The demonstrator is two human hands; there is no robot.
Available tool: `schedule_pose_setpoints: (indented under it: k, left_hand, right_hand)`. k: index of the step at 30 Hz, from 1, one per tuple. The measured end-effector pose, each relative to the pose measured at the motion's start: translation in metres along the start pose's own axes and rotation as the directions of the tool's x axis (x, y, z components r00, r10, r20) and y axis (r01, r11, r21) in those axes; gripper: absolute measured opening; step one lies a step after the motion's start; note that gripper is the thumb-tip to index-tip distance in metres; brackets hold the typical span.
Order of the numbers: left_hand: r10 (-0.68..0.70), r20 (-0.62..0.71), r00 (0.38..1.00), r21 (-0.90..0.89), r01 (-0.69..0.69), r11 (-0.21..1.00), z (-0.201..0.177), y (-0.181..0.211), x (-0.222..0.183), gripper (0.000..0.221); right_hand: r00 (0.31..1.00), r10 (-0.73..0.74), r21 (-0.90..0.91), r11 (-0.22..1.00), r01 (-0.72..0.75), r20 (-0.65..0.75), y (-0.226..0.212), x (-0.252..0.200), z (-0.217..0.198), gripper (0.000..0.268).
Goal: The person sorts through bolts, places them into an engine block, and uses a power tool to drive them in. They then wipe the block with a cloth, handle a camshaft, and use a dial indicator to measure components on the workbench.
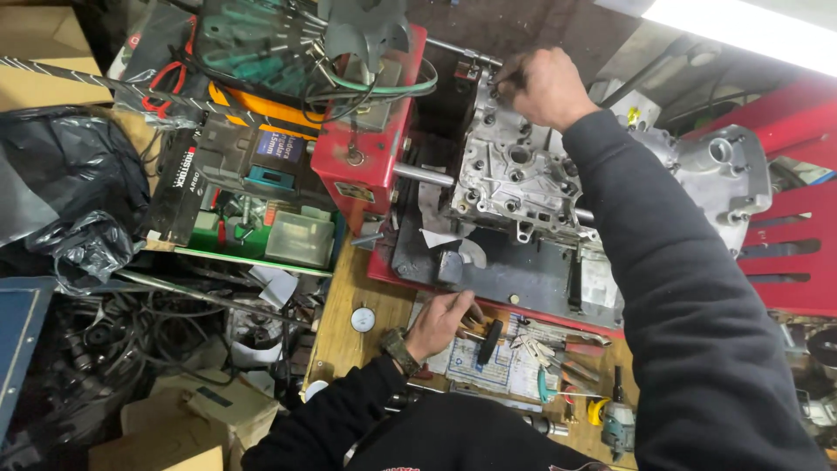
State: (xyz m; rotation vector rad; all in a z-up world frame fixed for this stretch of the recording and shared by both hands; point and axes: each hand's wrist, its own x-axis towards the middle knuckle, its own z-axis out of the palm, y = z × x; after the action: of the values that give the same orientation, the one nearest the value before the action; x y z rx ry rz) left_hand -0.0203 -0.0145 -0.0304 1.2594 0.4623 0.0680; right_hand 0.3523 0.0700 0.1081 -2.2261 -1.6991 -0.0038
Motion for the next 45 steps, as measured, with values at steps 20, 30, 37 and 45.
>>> schedule_pose_setpoints:
  k: [20,30,37,45]
  left_hand:
    - [-0.143,0.017,0.990,-0.439,0.136,0.888,0.005,-0.077,-0.009,0.062]
    - [0.071,0.350,0.934,-0.563,0.149,0.813,0.089,0.006,-0.064,0.074]
    - [0.494,0.056,0.868,0.559,-0.437,0.705,0.099,-0.125,0.044,0.051]
    - [0.138,0.014,0.990,0.191,-0.138,0.972,0.119,-0.084,-0.041,0.045]
  right_hand:
    - [0.931,-0.099,0.049,0.991,0.124,-0.353,-0.148,-0.230,0.004,0.021]
    - [0.678,0.720,0.587,0.616,-0.525,-0.150,-0.132,-0.439,0.149,0.061]
    - [0.747,0.608,0.906,-0.422,0.016,0.270,-0.191,-0.471,0.106,0.068]
    - [0.793,0.609,0.017,0.793,-0.609,0.019,-0.044,-0.669,0.094,0.073]
